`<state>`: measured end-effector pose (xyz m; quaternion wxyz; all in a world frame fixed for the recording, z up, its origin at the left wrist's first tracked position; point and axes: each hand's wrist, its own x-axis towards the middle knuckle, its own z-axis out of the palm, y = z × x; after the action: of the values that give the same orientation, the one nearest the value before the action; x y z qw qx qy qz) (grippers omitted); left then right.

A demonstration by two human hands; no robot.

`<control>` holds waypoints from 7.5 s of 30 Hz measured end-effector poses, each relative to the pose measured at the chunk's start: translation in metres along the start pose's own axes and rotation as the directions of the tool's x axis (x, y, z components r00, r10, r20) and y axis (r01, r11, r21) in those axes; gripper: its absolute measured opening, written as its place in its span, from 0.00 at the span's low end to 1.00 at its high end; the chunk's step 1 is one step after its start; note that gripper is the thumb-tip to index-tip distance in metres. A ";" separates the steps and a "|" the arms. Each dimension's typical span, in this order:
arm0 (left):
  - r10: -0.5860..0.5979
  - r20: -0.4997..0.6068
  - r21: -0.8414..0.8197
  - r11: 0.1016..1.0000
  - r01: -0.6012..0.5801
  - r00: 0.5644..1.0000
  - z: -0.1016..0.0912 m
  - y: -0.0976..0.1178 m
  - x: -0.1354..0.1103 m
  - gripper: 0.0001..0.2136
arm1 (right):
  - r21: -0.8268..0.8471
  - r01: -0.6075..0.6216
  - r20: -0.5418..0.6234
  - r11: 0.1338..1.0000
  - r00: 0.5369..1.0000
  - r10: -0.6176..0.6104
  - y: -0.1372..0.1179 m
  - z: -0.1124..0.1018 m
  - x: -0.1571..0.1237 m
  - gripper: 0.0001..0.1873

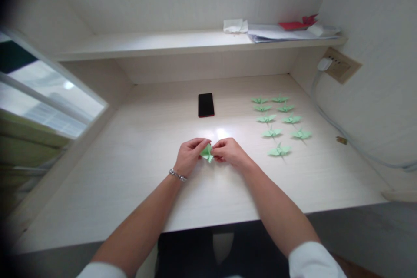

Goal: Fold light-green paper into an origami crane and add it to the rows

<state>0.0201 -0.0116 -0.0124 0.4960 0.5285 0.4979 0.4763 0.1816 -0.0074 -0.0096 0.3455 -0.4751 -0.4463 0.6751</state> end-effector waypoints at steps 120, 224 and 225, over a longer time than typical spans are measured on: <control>-0.180 0.216 -0.291 0.926 0.239 0.960 0.003 -0.003 -0.003 0.25 | -0.116 0.301 -0.225 0.947 0.920 -0.320 0.004 0.003 0.007 0.18; -0.075 0.117 -0.047 0.996 0.081 0.990 -0.011 -0.005 0.004 0.10 | -0.088 0.060 0.067 0.994 0.996 -0.054 0.000 0.002 -0.003 0.13; -0.077 0.115 -0.042 0.996 0.082 0.990 -0.011 -0.005 0.005 0.10 | -0.092 0.064 0.071 0.994 0.996 -0.057 0.001 0.002 -0.003 0.12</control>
<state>0.0086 -0.0065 -0.0172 0.5541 0.5227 0.4786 0.4367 0.1806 -0.0108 -0.0090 0.3278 -0.4536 -0.5033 0.6584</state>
